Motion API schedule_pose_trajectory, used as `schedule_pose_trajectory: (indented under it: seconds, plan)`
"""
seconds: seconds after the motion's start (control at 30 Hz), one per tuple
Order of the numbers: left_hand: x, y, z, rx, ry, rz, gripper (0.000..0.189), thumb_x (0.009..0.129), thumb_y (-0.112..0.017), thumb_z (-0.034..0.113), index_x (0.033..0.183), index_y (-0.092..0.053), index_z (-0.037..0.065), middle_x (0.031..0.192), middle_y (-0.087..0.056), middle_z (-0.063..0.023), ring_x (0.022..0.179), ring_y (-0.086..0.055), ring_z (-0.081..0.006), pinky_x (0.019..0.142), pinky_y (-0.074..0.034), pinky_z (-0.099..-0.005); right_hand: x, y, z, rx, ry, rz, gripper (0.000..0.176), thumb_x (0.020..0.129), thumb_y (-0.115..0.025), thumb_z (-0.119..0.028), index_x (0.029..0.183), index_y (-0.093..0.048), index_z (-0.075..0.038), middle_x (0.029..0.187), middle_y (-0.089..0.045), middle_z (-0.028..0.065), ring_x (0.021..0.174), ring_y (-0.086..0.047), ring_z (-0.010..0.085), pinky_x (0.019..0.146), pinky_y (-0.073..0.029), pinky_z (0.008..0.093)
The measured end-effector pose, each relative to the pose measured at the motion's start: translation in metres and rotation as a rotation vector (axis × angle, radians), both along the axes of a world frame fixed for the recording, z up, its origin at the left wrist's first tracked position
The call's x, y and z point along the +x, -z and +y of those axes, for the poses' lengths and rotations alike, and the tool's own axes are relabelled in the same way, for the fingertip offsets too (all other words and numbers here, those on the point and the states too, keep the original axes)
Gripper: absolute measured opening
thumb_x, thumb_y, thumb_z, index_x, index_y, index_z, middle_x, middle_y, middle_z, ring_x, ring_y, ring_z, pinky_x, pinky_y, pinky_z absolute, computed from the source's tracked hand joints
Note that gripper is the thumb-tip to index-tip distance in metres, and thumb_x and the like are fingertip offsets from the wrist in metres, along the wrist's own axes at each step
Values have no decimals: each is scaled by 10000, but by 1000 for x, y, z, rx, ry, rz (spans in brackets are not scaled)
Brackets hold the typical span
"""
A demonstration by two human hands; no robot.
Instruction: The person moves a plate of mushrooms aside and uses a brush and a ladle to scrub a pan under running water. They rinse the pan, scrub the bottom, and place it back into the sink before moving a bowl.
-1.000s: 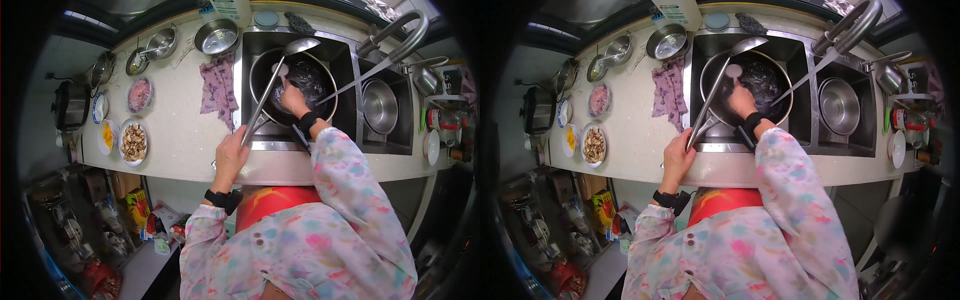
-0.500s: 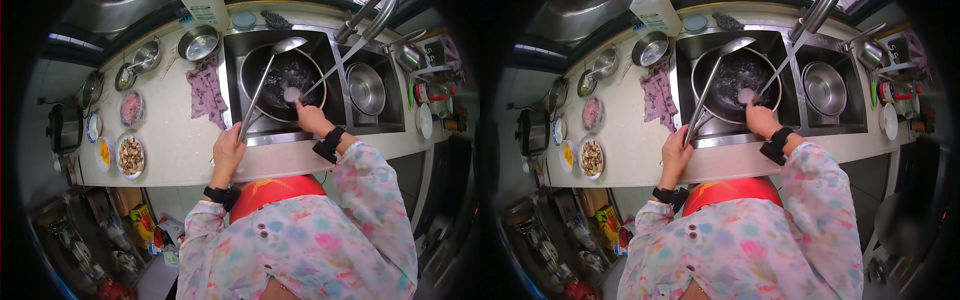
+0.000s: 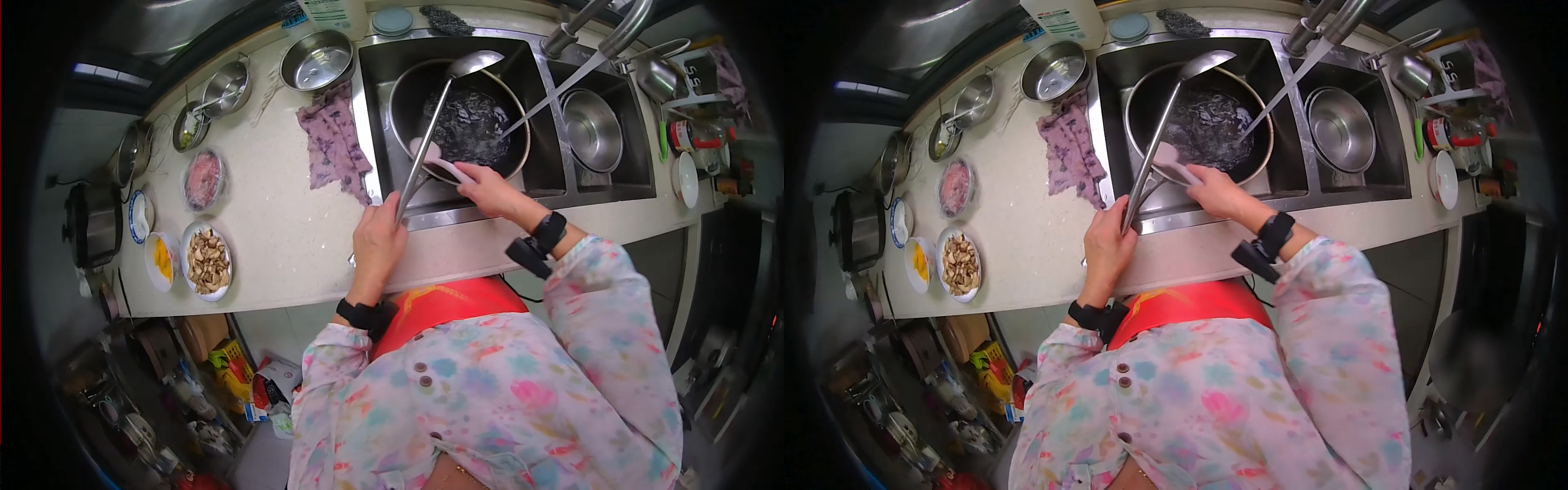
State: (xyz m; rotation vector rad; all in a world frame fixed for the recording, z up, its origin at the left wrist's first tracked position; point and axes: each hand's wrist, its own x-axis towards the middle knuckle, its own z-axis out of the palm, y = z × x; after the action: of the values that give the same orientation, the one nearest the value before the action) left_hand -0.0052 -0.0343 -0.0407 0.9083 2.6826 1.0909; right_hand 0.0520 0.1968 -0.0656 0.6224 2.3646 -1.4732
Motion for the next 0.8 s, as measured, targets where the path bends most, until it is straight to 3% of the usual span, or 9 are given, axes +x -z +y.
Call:
schedule_pose_trajectory:
  seconds: [0.03, 0.13, 0.2, 0.33, 0.43, 0.5, 0.6, 0.7, 0.8]
  plan:
    - [0, -2, 0, 1, 5, -1, 431, 673, -597, 49, 1103, -575, 64, 785, -583, -138, 717, -567, -297, 660, -459, -375, -8, -35, -4, -244, 129, -273, 539, 781, -564, -175, 1290, -442, -49, 903, -631, 183, 732, -608, 217, 679, -476, 342]
    - [-1, -5, -3, -12, 6, -27, 426, 678, -600, 57, 1103, -578, 65, 777, -580, -138, 721, -565, -301, 661, -458, -376, 16, -37, 38, -105, 41, -424, 514, 780, -538, -146, 1287, -463, -104, 906, -637, 179, 765, -636, 243, 683, -487, 361]
    - [-2, -3, -2, -11, 0, -40, 425, 680, -602, 61, 1105, -579, 66, 774, -577, -139, 724, -565, -303, 662, -458, -377, 52, -3, 91, 501, -351, -24, 460, 797, -497, -132, 1256, -501, -171, 872, -646, 168, 770, -651, 277, 660, -499, 407]
    - [-4, -2, -2, -2, 18, -31, 427, 682, -603, 65, 1108, -578, 66, 782, -574, -145, 725, -565, -308, 662, -458, -380, 24, -41, 94, 1008, -473, -361, 362, 840, -461, -140, 1200, -503, -135, 833, -659, 118, 773, -649, 299, 630, -513, 417]
    - [-5, 3, -4, -26, 24, -33, 431, 679, -602, 63, 1109, -578, 64, 786, -570, -149, 722, -564, -310, 658, -458, -380, 24, -1, 71, 920, -337, -355, 379, 859, -432, -127, 1234, -446, -73, 818, -649, 172, 771, -643, 341, 653, -514, 438]
    - [-6, 3, -4, -35, 21, -35, 434, 677, -601, 62, 1110, -578, 63, 781, -566, -149, 718, -564, -310, 655, -458, -380, 22, -10, 37, 662, -248, -352, 469, 819, -478, -137, 1280, -407, -83, 876, -635, 221, 814, -628, 374, 715, -490, 485]
    - [-4, -3, -2, -29, 25, -47, 439, 674, -602, 62, 1112, -579, 61, 770, -561, -147, 711, -564, -307, 650, -457, -382, 16, -11, 6, 155, -73, -25, 494, 814, -536, -195, 1277, -433, -54, 1051, -585, 253, 958, -579, 388, 846, -456, 412]
    - [-5, -4, -2, -22, 30, -55, 445, 672, -604, 61, 1116, -579, 60, 766, -559, -145, 707, -565, -304, 647, -457, -382, 8, 5, 16, 101, -23, -15, 493, 815, -548, -220, 1269, -449, -54, 1111, -565, 238, 1005, -558, 380, 871, -445, 380]
    - [-6, -2, -3, -14, 32, -46, 453, 670, -602, 57, 1122, -578, 60, 767, -562, -145, 706, -567, -304, 647, -458, -379, 22, -24, 58, 515, -197, -342, 442, 825, -520, -223, 1265, -480, -232, 1058, -608, 172, 952, -589, 347, 824, -465, 429]
